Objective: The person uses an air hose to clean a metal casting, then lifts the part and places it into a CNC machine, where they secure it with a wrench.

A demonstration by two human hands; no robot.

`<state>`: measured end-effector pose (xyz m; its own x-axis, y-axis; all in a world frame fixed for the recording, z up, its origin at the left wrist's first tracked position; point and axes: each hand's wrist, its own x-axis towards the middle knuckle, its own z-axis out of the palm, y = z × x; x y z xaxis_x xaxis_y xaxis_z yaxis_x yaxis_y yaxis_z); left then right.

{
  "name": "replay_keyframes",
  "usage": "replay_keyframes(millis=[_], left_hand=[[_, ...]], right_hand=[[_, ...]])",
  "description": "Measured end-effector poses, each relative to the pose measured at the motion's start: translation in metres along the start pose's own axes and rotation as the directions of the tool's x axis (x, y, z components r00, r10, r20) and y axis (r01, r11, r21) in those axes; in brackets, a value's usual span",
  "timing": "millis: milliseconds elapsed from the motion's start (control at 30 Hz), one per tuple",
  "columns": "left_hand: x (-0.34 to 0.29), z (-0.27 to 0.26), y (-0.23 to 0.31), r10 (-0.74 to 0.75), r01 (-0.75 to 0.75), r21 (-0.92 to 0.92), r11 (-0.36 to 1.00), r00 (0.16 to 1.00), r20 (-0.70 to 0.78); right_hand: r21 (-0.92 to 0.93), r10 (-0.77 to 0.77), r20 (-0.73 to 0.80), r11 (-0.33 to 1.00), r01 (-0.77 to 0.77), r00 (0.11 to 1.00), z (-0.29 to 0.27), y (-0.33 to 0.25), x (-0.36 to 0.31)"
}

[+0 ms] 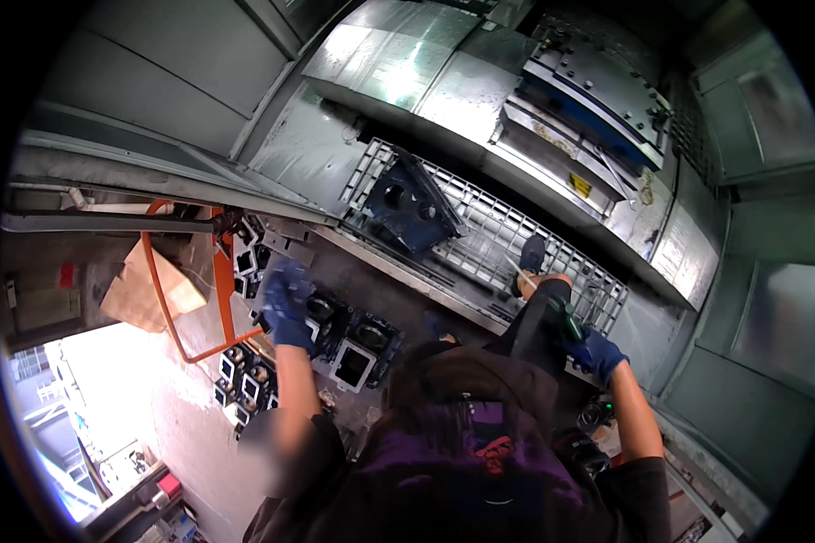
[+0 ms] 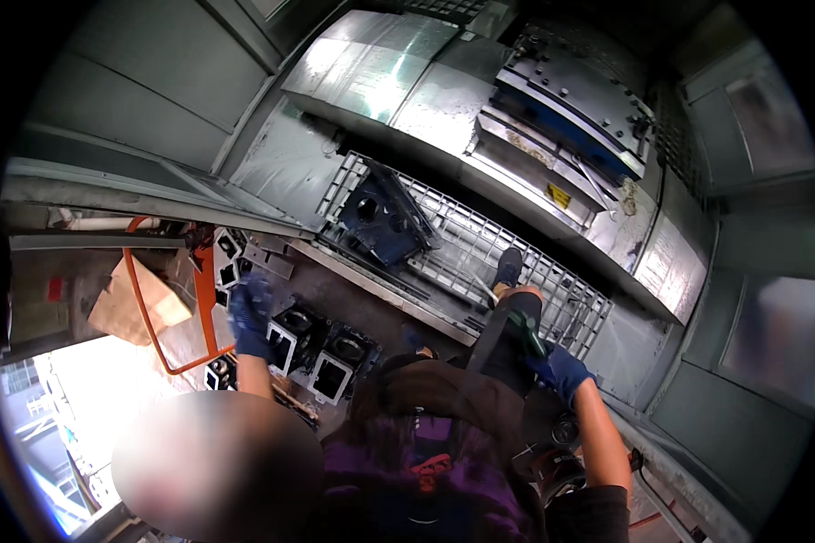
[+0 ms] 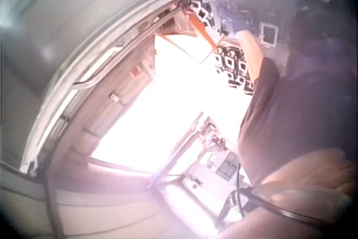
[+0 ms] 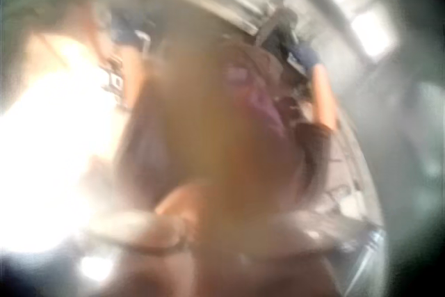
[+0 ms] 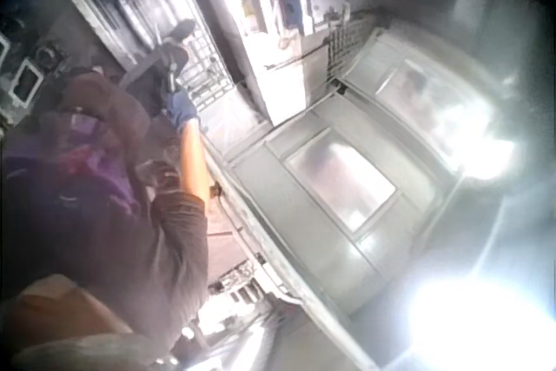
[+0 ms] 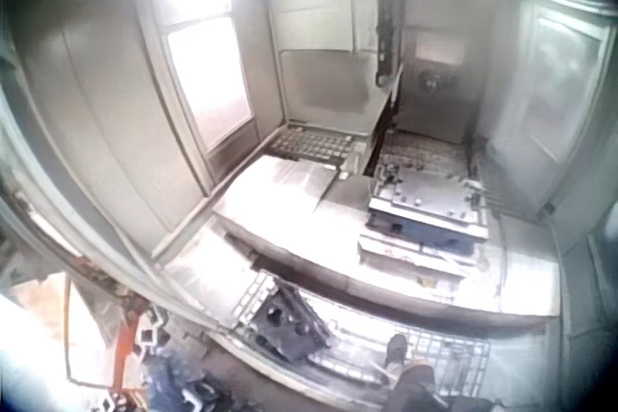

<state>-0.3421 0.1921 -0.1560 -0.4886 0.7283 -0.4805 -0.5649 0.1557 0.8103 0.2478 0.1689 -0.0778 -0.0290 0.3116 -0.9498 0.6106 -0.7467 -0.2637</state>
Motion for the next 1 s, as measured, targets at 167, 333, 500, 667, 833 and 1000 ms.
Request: replay_keyframes(millis=[167,333,500,667,833,1000], left_hand=[[-0.003,0.06,0.158,0.877,-0.87,0.155,0.468,0.479,0.044],[-0.078,0.157,0.306,0.936,-0.379,0.859,-0.343,-0.219,0.277],[-0.147,0.224,0.239,0.958,-0.986,0.16,0.041,0.085,0.274],[-0.249,0.248,0.187,0.211,-0.968,-0.083,-0.238,-0.135,0.968],[-0.313,0.273,0.185,0.069,-0.823,-0.439,-0.359,-0.493,0.868],[-0.353,0.277,0.206,0.019,-0.718,-0.481,-0.504,-0.566,0.824]], right_hand=[[-0.323,-0.171,-0.287,0.944,0.073,0.943,0.018,0.056,0.061],[-0.569,-0.551,-0.297,0.758,0.318,0.78,0.055,0.04,0.089],[-0.56,-0.47,-0.41,0.806,0.191,0.782,0.072,0.07,0.12],[-0.298,-0.358,-0.389,0.921,0.252,0.849,0.089,0.052,0.061],[-0.037,-0.3,-0.39,0.95,0.311,0.871,0.081,0.062,0.002],[0.36,-0.202,-0.47,0.845,0.396,0.859,0.052,0.082,-0.029]])
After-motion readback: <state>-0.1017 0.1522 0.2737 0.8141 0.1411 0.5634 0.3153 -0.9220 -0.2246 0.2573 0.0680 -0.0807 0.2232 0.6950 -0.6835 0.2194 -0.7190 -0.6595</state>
